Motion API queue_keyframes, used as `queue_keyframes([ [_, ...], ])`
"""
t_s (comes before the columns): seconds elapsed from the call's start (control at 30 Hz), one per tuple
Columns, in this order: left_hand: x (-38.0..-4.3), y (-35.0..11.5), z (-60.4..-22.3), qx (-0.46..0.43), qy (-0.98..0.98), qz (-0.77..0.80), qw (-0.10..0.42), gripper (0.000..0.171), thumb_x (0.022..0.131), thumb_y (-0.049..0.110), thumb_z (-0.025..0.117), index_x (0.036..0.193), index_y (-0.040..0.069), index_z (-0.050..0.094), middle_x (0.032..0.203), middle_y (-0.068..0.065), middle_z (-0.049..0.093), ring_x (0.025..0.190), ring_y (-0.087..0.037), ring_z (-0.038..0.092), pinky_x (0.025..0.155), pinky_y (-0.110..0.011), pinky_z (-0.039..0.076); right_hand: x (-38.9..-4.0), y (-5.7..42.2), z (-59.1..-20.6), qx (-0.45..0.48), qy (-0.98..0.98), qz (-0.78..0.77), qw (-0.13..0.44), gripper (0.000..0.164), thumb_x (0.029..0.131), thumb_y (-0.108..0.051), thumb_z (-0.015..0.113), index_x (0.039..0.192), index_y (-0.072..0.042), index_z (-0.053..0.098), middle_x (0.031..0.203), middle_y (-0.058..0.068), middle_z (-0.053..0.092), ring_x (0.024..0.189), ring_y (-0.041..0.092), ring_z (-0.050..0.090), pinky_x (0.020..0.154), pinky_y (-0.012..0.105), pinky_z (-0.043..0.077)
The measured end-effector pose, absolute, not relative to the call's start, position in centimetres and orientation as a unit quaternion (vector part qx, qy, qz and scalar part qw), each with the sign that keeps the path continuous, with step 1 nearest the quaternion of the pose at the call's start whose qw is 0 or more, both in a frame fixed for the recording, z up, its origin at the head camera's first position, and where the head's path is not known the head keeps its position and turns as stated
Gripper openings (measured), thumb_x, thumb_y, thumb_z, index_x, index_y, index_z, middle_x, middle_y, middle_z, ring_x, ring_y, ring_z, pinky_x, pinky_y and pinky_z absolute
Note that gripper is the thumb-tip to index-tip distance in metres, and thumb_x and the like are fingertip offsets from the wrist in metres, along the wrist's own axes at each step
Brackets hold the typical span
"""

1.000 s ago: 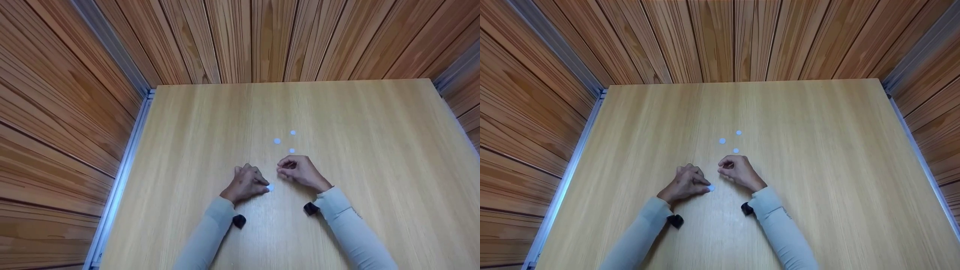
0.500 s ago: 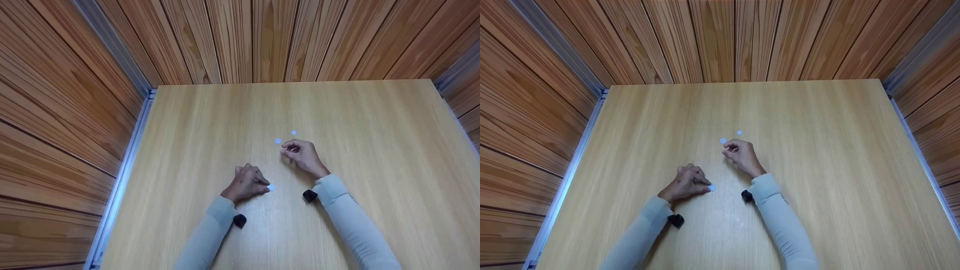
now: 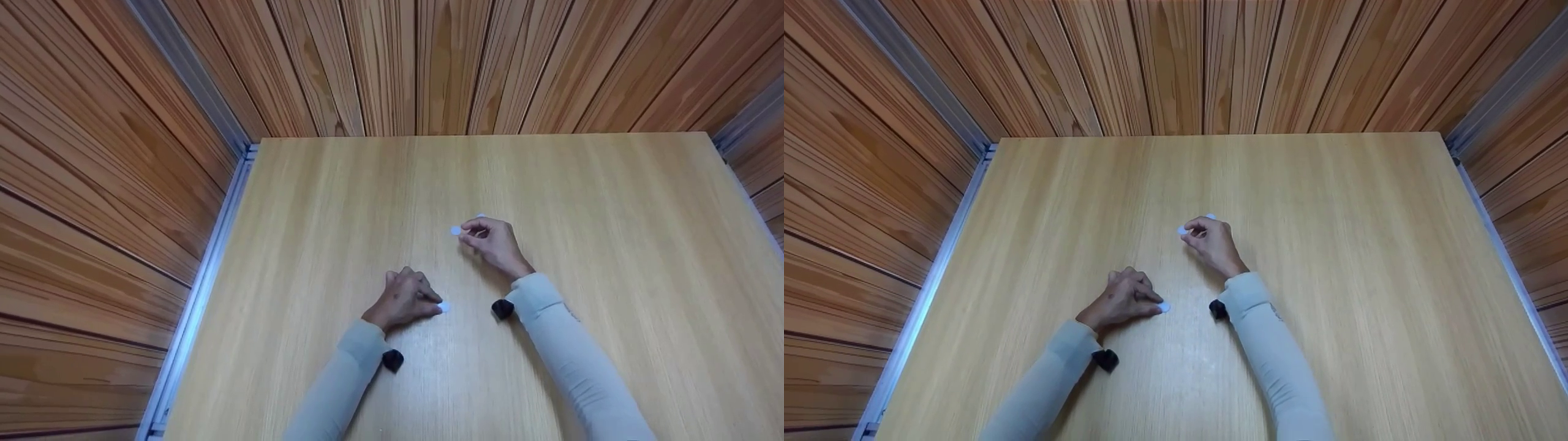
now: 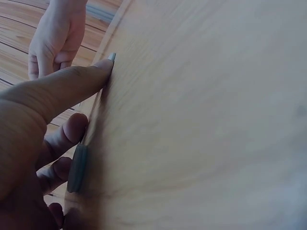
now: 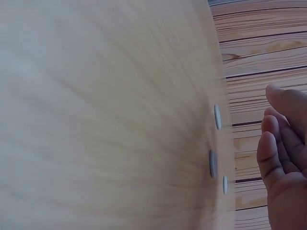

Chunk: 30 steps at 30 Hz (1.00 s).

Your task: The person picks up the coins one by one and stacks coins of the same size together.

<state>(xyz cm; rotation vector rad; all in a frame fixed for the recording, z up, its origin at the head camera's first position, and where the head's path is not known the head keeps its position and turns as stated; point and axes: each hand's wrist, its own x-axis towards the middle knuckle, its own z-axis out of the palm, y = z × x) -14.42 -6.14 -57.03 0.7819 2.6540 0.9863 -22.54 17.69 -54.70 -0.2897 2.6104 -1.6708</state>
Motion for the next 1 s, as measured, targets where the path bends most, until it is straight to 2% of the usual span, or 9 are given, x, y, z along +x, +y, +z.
queue_keyframes([
  [0.13, -14.5, -6.2, -57.0, 0.277, 0.897, 0.332, 0.089, 0.018, 0.082, 0.036, 0.083, 0.096, 0.025, 0.082, 0.091, 0.015, 0.063, 0.087, -0.008, 0.045, 0.084, -0.037, 0.025, -23.0, 17.5, -54.8, -0.094, 0.844, -0.528, 0.012, 0.019, 0.088, -0.004, 0.076, 0.105, 0.004, 0.073, 0.09, 0.013, 0.069, 0.068, 0.018, 0.06, 0.053, 0.019, 0.045],
  [0.47, -14.7, -6.1, -57.0, 0.267, 0.894, 0.344, 0.105, 0.017, 0.083, 0.035, 0.082, 0.097, 0.025, 0.081, 0.09, 0.019, 0.062, 0.09, -0.006, 0.045, 0.087, -0.038, 0.024, -23.7, 17.4, -55.0, -0.093, 0.857, -0.507, 0.02, 0.018, 0.089, -0.005, 0.075, 0.105, 0.003, 0.073, 0.096, 0.013, 0.07, 0.085, 0.022, 0.061, 0.069, 0.021, 0.047],
  [1.0, -14.5, -6.2, -57.3, 0.263, 0.897, 0.341, 0.097, 0.015, 0.082, 0.035, 0.083, 0.095, 0.025, 0.082, 0.09, 0.019, 0.063, 0.088, -0.006, 0.046, 0.085, -0.037, 0.024, -24.7, 16.8, -55.6, -0.087, 0.865, -0.493, 0.048, 0.014, 0.089, -0.005, 0.075, 0.102, 0.0, 0.073, 0.096, 0.011, 0.071, 0.089, 0.022, 0.064, 0.079, 0.032, 0.049],
])
